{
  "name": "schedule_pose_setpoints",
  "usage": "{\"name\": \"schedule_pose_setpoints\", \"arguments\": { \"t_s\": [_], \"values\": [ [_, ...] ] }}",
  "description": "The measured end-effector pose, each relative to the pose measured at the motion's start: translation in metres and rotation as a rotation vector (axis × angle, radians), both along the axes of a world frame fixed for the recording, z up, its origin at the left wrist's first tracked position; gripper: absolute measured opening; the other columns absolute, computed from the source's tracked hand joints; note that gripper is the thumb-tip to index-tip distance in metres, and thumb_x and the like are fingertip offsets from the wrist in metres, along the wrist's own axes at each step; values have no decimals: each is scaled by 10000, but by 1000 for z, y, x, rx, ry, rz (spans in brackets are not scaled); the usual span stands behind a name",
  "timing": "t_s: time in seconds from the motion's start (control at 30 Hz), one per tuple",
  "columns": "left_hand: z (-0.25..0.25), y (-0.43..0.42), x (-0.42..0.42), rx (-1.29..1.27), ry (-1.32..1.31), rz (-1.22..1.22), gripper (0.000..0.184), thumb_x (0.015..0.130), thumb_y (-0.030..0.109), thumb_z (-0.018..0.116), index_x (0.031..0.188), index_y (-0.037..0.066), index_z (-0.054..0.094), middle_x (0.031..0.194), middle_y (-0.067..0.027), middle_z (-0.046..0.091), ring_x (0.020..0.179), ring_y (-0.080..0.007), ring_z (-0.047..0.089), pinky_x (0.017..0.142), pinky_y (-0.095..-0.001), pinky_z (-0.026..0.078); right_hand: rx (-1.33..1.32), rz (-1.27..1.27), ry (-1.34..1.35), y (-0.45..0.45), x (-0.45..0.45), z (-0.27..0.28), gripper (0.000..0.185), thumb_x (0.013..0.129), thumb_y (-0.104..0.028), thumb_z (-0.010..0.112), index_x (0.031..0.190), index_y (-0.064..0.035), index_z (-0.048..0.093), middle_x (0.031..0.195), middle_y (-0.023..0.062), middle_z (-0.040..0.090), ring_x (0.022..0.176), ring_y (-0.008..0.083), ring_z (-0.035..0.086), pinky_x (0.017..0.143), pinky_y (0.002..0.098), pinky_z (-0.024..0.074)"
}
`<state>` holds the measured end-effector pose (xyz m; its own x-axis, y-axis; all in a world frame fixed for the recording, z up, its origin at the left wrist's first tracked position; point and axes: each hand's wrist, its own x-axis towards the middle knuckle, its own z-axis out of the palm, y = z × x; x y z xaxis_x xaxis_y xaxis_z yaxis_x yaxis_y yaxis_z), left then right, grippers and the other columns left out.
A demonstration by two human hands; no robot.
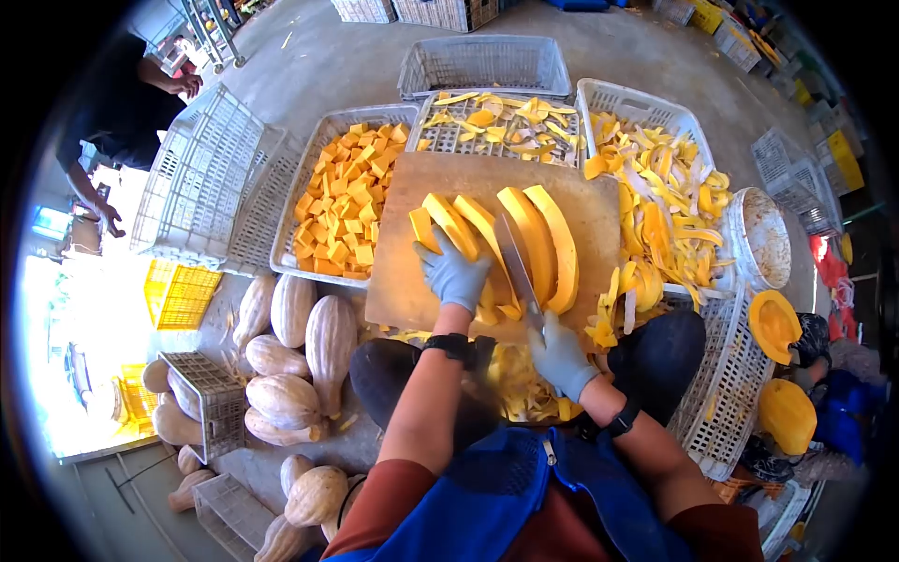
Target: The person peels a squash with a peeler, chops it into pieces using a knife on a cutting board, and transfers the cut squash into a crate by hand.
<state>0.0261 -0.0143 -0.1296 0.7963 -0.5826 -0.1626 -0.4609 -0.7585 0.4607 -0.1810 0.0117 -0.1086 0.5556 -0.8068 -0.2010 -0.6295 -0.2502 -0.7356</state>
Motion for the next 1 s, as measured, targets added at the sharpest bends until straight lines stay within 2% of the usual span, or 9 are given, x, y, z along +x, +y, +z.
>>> {"name": "schedule_pose_setpoints", "arguments": {
  "t_s": [0.17, 0.37, 0.47, 0.5, 0.6, 0.7, 0.8, 0.9, 1.0],
  "values": [
    [-21, 9, 69, 67, -181, -482, 915, 702, 339, 710, 1487, 262, 246, 1488, -297, 198, 1275, -495, 349, 1040, -496, 347, 22, -65, 7, -9, -6, 9, 262, 910, -240, 532, 974, 6, 467, 720, 277, 606, 706, 462, 599, 601, 533, 448],
    [11, 3, 150, 185, -155, -933, 886, 714, 242, 739, 1472, 296, 283, 1501, -286, 180, 1308, -488, 317, 1084, -470, 327, -1, -46, -153, -31, 17, 33, 246, 920, -245, 534, 954, -6, 489, 703, 264, 597, 663, 455, 600, 551, 526, 437],
    [11, 7, 167, -116, 114, -896, 819, 744, 249, 737, 1458, 231, 336, 1494, -282, 211, 1330, -448, 312, 1090, -456, 319, -38, -17, -85, -79, 70, 61, 261, 923, -262, 526, 938, -2, 512, 696, 256, 602, 658, 443, 607, 549, 521, 449],
    [-3, 8, 179, -301, 156, -823, 760, 779, 313, 716, 1444, 230, 359, 1443, -266, 329, 1293, -429, 382, 1057, -442, 366, -71, 6, -100, -97, 86, 56, 267, 925, -264, 517, 941, 3, 517, 714, 264, 608, 658, 441, 608, 553, 514, 461],
    [-9, 27, 200, -4, 87, -670, 711, 806, 333, 684, 1433, 193, 380, 1372, -269, 426, 1232, -425, 452, 1028, -441, 389, 27, 87, -8, -144, 130, 43, 267, 920, -240, 493, 1026, 5, 501, 710, 214, 613, 576, 342, 613, 495, 418, 491],
    [-6, 42, 194, 59, -47, -658, 562, 850, 283, 628, 1366, 145, 456, 1232, -255, 525, 1110, -411, 532, 957, -436, 440, 240, 158, 163, -160, 158, 58, 278, 916, -222, 479, 1059, 16, 490, 732, 201, 617, 541, 296, 616, 464, 379, 505],
    [-17, 42, 193, 1, -105, -649, 477, 850, 236, 614, 1297, 104, 513, 1150, -242, 553, 1059, -398, 550, 911, -426, 462, 202, 230, 246, -149, 164, 72, 291, 915, -212, 469, 1065, 37, 482, 764, 220, 619, 559, 300, 628, 475, 388, 514],
    [-13, 31, 201, 20, -48, -708, 484, 830, 200, 618, 1288, 75, 519, 1122, -255, 563, 1034, -404, 559, 898, -424, 463, 51, 314, 259, -134, 153, 56, 300, 908, -230, 480, 1024, 44, 511, 839, 297, 630, 747, 417, 641, 700, 469, 514],
    [-12, 27, 200, 56, -54, -719, 468, 849, 226, 594, 1297, 120, 508, 1139, -258, 555, 1043, -404, 560, 896, -437, 465, 115, 220, 262, -126, 150, 59, 296, 904, -230, 482, 1029, 37, 510, 853, 300, 629, 790, 436, 629, 730, 487, 503]
  ]
}}
